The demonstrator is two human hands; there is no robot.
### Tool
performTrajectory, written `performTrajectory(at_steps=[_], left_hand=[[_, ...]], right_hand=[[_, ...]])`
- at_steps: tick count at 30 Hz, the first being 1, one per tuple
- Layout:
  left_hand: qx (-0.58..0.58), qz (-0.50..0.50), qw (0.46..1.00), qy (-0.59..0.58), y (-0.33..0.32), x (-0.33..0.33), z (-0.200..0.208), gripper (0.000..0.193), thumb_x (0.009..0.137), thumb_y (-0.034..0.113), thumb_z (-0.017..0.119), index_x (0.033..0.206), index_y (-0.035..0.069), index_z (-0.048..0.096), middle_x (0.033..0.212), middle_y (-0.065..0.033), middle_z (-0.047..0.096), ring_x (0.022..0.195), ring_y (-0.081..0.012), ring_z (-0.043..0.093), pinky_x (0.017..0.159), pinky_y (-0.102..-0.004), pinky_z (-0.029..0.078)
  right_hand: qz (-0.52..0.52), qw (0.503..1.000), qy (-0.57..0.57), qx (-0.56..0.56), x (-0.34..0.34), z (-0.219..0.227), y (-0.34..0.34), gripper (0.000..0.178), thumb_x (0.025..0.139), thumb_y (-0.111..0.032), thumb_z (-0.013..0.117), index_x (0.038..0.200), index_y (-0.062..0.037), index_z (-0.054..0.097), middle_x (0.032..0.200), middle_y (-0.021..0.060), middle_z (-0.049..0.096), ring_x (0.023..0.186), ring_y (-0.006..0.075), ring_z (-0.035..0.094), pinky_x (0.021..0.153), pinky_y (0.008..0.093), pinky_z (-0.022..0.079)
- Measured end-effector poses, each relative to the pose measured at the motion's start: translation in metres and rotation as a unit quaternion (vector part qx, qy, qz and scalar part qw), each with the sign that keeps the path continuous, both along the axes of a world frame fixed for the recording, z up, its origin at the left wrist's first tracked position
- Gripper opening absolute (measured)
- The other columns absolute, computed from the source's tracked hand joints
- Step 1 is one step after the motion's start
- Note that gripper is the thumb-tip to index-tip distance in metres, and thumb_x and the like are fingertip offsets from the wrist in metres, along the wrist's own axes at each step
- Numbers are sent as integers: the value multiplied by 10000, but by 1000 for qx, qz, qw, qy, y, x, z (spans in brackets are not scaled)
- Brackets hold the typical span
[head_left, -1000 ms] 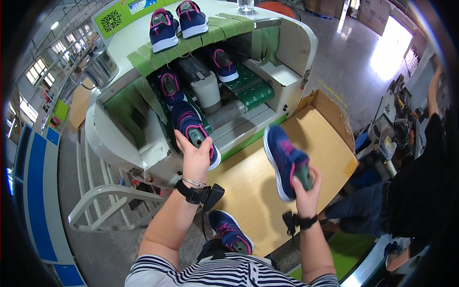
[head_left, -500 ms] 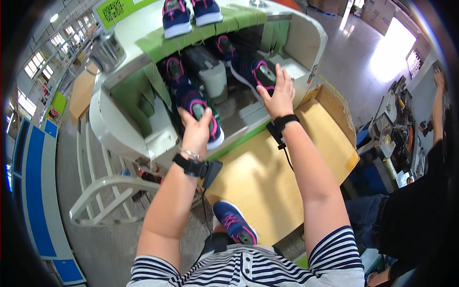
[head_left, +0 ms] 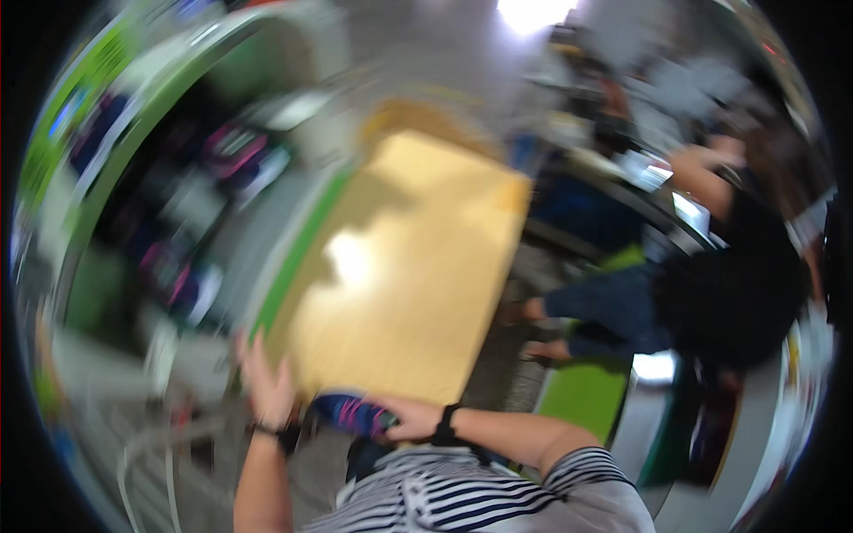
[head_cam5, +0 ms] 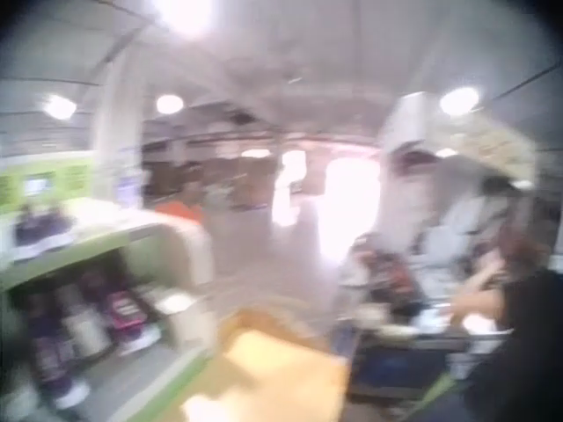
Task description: The person picks up shoes from a table, places them onto a conveyor belt, and then removes shoes from the conveyor belt to place them back on the table.
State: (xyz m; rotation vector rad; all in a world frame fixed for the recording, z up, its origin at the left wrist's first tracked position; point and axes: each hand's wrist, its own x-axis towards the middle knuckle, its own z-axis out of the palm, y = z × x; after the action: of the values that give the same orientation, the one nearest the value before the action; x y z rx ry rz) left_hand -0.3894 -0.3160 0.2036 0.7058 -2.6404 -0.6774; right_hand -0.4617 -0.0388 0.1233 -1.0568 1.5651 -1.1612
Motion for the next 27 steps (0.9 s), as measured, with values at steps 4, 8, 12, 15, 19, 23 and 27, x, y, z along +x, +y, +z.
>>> performTrajectory(at_steps=[4,8,12,15,19,23,27], left_hand=[[-30,-135,986,-91,-1,28,-73,761,834,163,650,1502,27,312,1537,-319,250,1412,-473,287,1154,-537,264],[-370,-176,894,-183,-86,113,-176,1193,663,781,697,1466,-30,350,1424,-276,455,1293,-435,469,983,-571,457],[-333,-189,888,-256,-45,72,-170,1247,644,938,476,1527,73,313,1493,-245,389,1372,-429,380,994,-573,440],[-422,-141,852,-276,-44,67,-188,1228,618,963,443,1522,137,350,1507,-216,394,1367,-402,405,992,-566,445],[-437,-170,837,-281,-58,63,-204,1378,602,1005,371,1522,-16,265,1502,-337,320,1363,-471,373,1023,-632,389],[-362,-214,869,-262,-53,58,-184,1431,624,996,375,1502,-117,178,1451,-428,306,1328,-546,379,1041,-635,374],[-315,-250,879,-256,-56,60,-175,1366,672,965,387,1495,-112,218,1436,-403,359,1264,-578,440,1018,-632,405]], right_hand=[[-78,994,-67,25,18,-10,40,767,718,-125,664,1436,-49,402,1332,217,542,1252,339,514,1080,383,394],[-164,977,127,49,63,2,32,806,691,-99,698,1442,-68,407,1373,219,515,1262,384,498,1079,434,403],[-307,933,164,94,95,3,53,828,653,-140,714,1430,-82,432,1365,199,523,1255,377,504,1057,444,416],[-366,903,174,146,101,7,53,845,634,-179,729,1422,-81,439,1408,202,484,1297,382,457,1085,471,369],[-600,738,275,141,149,-4,51,794,746,-255,738,1442,-73,402,1468,243,400,1327,417,421,1105,471,349],[-711,622,233,233,237,-63,86,655,849,-283,674,1423,-83,429,1472,264,383,1297,439,452,1070,455,410],[-578,670,-38,464,340,-109,119,456,856,-312,585,1207,-27,639,1182,274,628,1124,415,594,936,487,486]])
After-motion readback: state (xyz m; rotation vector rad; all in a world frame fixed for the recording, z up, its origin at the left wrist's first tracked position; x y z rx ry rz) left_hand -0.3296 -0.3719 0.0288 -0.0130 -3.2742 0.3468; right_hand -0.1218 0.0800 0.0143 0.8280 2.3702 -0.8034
